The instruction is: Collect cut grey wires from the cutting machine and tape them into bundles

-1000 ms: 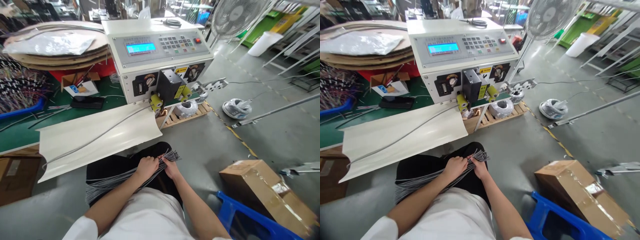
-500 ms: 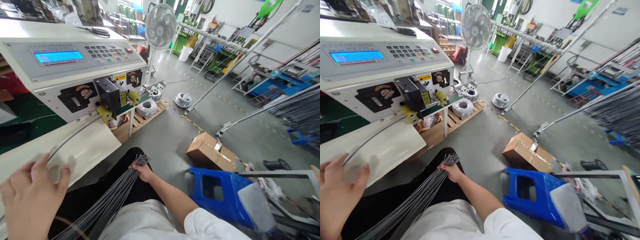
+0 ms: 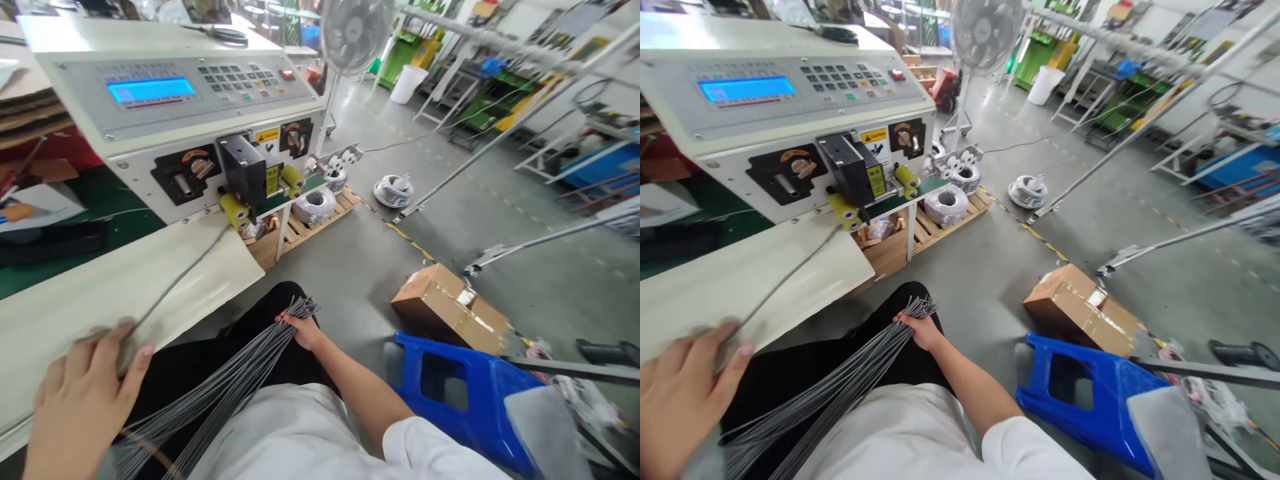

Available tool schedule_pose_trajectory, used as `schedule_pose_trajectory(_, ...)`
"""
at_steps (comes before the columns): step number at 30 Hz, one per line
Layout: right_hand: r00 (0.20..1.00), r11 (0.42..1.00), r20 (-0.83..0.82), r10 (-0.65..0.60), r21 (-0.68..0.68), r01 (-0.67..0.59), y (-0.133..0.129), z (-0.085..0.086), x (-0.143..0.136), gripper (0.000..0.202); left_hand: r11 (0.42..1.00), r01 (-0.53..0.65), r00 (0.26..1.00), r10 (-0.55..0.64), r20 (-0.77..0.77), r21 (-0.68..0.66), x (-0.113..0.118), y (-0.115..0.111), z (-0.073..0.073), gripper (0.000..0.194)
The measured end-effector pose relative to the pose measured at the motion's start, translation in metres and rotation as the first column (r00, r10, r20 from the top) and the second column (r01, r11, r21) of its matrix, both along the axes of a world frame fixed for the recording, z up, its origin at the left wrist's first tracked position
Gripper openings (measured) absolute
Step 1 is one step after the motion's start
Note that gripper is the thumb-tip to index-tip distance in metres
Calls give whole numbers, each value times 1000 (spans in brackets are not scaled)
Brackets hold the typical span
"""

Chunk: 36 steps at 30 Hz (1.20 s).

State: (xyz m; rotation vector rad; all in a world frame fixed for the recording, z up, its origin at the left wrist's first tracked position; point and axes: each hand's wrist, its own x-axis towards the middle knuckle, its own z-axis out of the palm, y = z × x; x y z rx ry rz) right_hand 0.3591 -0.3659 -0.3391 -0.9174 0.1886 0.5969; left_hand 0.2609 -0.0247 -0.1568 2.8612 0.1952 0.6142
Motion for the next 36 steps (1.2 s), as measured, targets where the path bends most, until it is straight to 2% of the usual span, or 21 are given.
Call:
schedule_pose_trajectory(2,1000,1000,14,0,-4,0,0,0,1,24,992,24,998,-17,-54,126,-11,2,6,32)
schedule_pose_trajectory(5,1000,1000,23,12,-12,-12,2,2,3,22,965,87,995,-98,32,246,-22,-2,10,15)
schedule_pose_trajectory(8,999,1000,29,25,-15,-25,4,4,3,21,946,167,977,-196,80,277,-28,-23,0,13)
schedule_pose_trajectory(10,999,1000,27,18,-15,-17,5,6,2,22,954,224,973,-229,0,201,-30,-47,-20,16)
schedule_pose_trajectory(13,1000,1000,-1,-5,-29,5,6,7,0,26,962,267,946,-249,-206,64,-34,-84,-64,28)
schedule_pose_trajectory(16,1000,999,-27,-17,-42,15,5,8,-1,29,952,299,901,-307,-306,-74,-42,-109,-104,28)
schedule_pose_trajectory(19,1000,998,3,-1,-63,1,4,8,-2,28,945,259,900,-311,-304,-199,-48,-119,-123,28)
schedule_pose_trajectory(24,998,997,57,-6,-79,10,5,8,-3,19,898,122,935,-246,-254,-423,-50,-120,-121,24)
schedule_pose_trajectory(27,998,995,61,-20,-98,26,7,9,-4,20,869,71,937,-227,-266,-490,-48,-119,-121,23)
schedule_pose_trajectory(32,997,989,56,-48,-138,55,10,11,-6,21,806,-77,942,-134,-308,-587,-46,-115,-126,20)
schedule_pose_trajectory(36,996,987,31,-79,-137,82,12,11,-6,22,813,-16,915,-223,-336,-582,-44,-115,-123,18)
